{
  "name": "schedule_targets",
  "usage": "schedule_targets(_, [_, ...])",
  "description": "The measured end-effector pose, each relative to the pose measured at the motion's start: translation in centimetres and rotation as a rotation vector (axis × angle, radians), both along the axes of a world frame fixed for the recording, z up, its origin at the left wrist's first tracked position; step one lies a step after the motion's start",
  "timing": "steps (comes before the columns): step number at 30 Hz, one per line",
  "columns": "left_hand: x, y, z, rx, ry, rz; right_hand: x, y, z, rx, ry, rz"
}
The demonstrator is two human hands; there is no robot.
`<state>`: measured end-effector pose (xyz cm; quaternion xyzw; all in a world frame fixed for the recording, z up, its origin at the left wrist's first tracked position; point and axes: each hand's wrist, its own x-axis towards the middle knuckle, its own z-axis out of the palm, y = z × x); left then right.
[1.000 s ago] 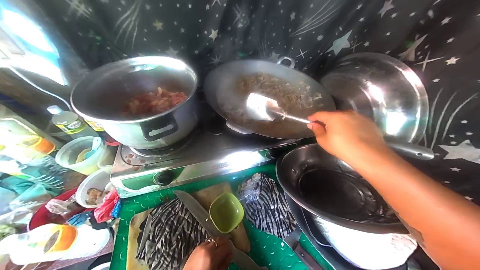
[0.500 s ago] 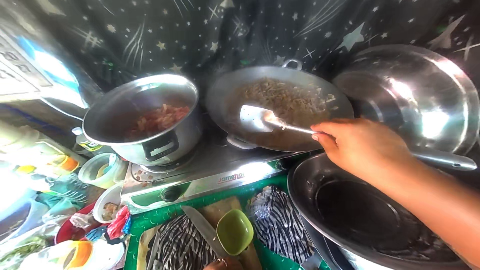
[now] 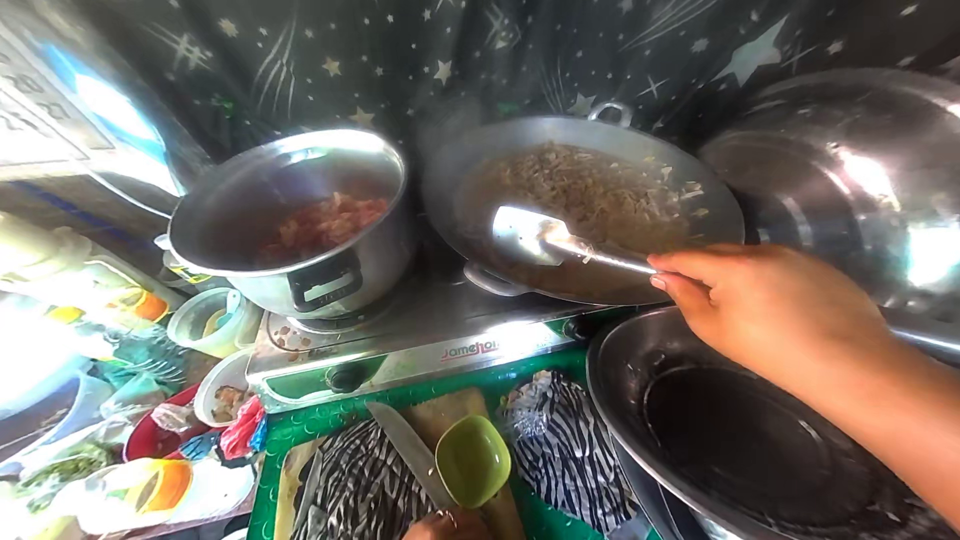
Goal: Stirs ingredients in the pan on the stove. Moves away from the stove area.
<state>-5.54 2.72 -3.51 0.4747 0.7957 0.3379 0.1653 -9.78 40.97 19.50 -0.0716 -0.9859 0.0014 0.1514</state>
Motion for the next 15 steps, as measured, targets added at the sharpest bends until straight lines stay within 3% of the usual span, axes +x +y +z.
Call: schedule_targets(15, [-0.15, 0.03, -0.16, 0.014, 0.005, 0.018, -0.19, -0.04, -0.69, 0.083, -0.023, 0.019])
